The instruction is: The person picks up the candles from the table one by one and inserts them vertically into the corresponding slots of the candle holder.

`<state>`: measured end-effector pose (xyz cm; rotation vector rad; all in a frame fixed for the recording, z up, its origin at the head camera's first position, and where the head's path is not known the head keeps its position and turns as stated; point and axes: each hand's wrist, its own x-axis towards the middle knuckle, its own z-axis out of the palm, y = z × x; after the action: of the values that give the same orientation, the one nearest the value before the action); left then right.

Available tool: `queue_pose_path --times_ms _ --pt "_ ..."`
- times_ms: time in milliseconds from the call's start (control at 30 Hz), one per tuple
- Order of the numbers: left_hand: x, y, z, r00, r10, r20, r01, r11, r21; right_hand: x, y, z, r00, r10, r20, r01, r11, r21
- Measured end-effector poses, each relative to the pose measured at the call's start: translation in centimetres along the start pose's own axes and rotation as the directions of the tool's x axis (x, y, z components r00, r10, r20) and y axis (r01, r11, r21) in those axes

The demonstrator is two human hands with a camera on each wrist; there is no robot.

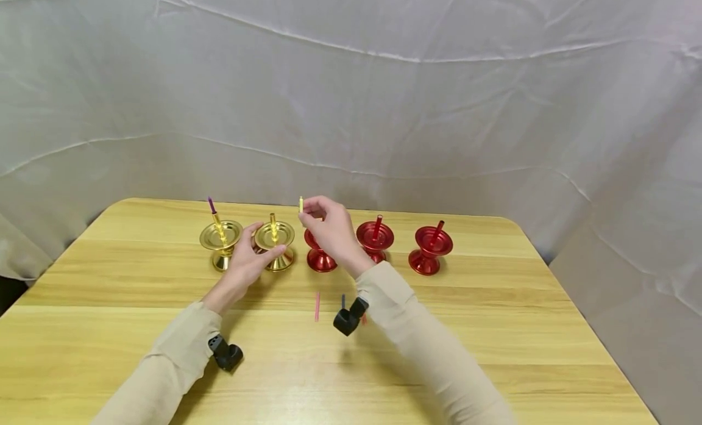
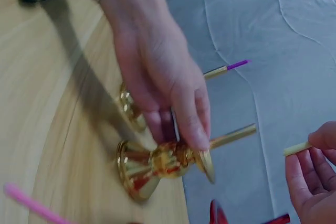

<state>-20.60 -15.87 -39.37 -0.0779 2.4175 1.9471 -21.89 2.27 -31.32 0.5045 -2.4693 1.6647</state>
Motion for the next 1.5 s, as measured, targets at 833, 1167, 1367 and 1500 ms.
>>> queue_pose_path --times_ms 833,1167,1367,1500 --pt "-0.3 0.4 0.2 1.0 0.009 0.003 -0.009 1.0 -0.01 3.1 -0.7 3.9 0.999 -0.048 -0.013 0.048 0.998 -0.032" --pt "-0.3 0.4 0.0 1.0 0.001 0.006 -0.001 1.0 -0.018 3.2 -0.5 4.7 0.999 -0.052 -0.002 0.052 0.998 -0.034" --pt "-0.5 0.4 -0.1 1.0 -0.007 0.01 0.007 1.0 -0.014 3.1 -0.5 4.8 0.999 -0.035 0.035 0.038 0.995 -0.089" --pt "-0.5 0.3 -0.2 1.0 -0.01 0.007 0.01 1.0 -0.005 3.1 -0.5 4.8 0.999 -0.024 0.044 0.029 0.994 -0.106"
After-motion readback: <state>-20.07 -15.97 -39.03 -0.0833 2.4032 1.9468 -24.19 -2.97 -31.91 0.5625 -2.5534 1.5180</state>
